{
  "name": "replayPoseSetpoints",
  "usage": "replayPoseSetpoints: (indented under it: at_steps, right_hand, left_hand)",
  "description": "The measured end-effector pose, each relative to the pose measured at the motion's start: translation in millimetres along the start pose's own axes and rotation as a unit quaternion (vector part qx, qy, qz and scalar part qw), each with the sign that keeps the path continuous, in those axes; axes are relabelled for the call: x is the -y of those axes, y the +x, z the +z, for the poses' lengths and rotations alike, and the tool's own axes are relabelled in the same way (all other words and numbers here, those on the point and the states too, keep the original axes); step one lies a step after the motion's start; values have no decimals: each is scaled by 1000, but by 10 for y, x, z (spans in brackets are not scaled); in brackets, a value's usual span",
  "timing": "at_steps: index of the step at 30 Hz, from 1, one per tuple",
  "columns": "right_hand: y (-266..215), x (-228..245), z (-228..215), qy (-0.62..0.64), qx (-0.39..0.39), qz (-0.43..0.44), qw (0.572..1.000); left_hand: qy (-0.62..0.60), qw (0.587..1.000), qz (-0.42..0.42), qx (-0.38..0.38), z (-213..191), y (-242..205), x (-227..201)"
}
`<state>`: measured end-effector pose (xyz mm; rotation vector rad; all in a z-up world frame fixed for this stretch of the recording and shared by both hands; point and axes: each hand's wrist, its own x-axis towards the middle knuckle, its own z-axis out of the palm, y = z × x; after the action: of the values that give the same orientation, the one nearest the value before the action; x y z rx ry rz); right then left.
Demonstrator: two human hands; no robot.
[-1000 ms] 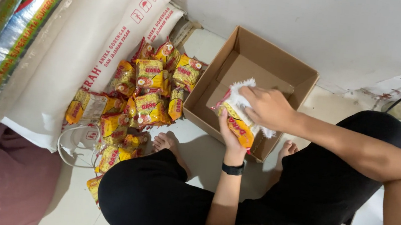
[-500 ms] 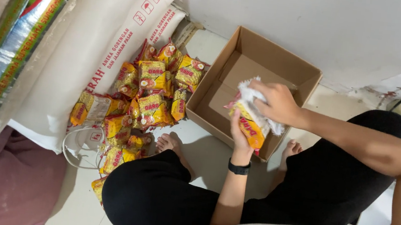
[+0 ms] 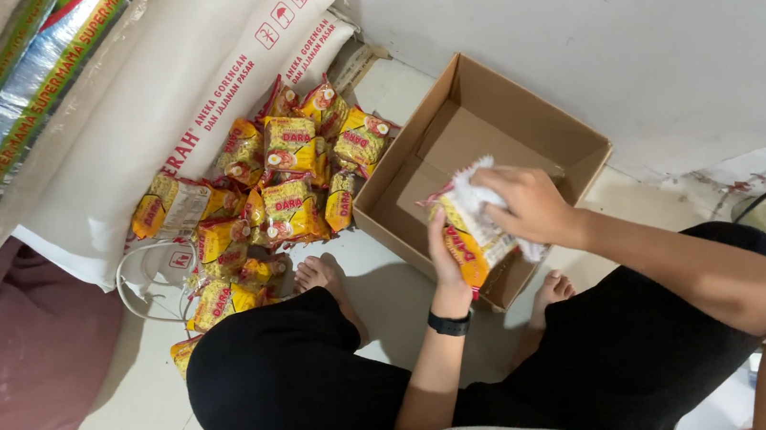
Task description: The person is cleaning individual instant noodle packets with a cloth and then neatly placing them into a cardboard box for packaging.
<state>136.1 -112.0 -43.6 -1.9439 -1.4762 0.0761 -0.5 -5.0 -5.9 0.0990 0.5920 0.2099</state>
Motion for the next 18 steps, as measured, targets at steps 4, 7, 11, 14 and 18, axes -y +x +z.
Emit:
replayPoseSetpoints:
  at_steps: [4,7,11,14,18]
  right_hand:
    - [154,344,-137,43,-7,-12,999]
    - [221,632,-273,72,28,-93,993]
    - [242,543,-445,39,111,-140,983]
    - [284,438,-521,-45,141,-72,986]
    - [281,673,-520,-37,88,-15,995]
  left_hand:
    - [26,999,-36,30,-255,230,125]
    - [-34,999,-38,-4,-368,390,82]
    - [-30,999,-24,-6,126,45,-101]
    - [-19,999,-34,-1,28,87,-7]
    - [-8,998,-61,13,57,20,67]
